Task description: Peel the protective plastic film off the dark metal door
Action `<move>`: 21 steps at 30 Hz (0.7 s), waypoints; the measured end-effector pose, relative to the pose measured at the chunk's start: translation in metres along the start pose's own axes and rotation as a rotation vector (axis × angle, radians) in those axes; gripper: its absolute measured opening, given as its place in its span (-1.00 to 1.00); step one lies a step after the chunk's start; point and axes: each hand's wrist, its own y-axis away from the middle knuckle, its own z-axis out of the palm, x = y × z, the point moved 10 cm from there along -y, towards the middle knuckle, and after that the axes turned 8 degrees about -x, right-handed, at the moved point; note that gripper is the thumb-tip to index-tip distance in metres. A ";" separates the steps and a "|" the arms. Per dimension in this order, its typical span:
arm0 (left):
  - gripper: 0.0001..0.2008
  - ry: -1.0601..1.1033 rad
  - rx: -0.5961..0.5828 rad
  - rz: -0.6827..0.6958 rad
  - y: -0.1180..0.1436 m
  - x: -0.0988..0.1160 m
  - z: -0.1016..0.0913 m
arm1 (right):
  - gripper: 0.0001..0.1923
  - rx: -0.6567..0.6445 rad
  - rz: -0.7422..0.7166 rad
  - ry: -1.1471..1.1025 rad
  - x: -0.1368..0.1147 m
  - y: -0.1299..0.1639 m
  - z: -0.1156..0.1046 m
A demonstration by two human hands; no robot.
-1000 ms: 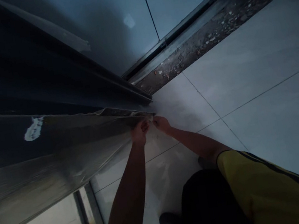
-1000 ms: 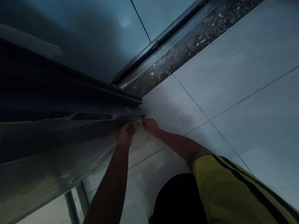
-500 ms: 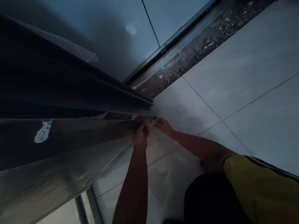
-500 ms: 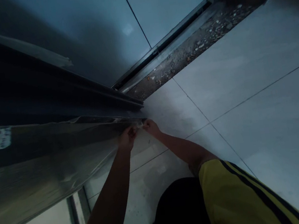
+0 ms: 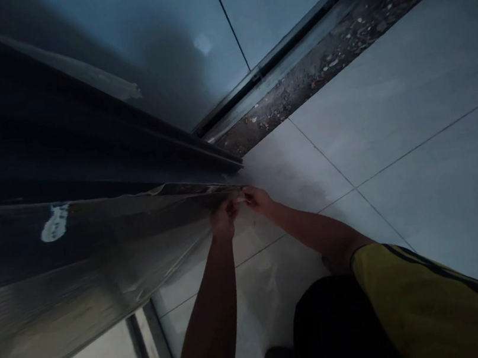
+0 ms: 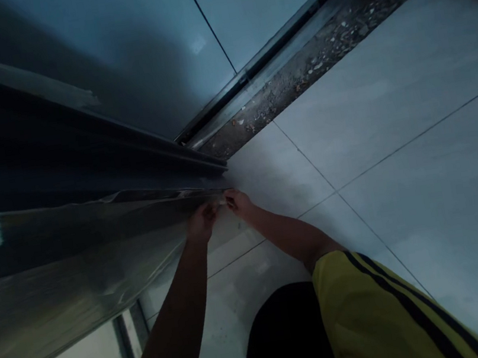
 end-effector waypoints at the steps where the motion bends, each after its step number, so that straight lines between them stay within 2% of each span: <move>1: -0.95 0.000 -0.004 -0.014 0.000 0.000 0.000 | -0.80 -0.002 -0.021 -0.034 0.000 0.001 0.000; 7: -0.93 0.014 0.002 -0.052 0.000 0.001 0.003 | -0.78 0.006 -0.065 -0.155 0.001 0.007 0.001; 12: -0.95 0.009 0.005 -0.032 0.003 0.001 0.005 | -0.88 -0.020 0.026 -0.187 0.004 0.003 0.006; 16: -0.91 -0.004 0.021 -0.033 0.002 0.001 0.003 | -0.86 -0.012 0.109 -0.185 0.003 0.000 0.008; 21: -0.87 -0.014 0.032 -0.039 0.005 0.001 0.003 | -0.85 0.007 0.132 -0.251 0.003 0.001 0.012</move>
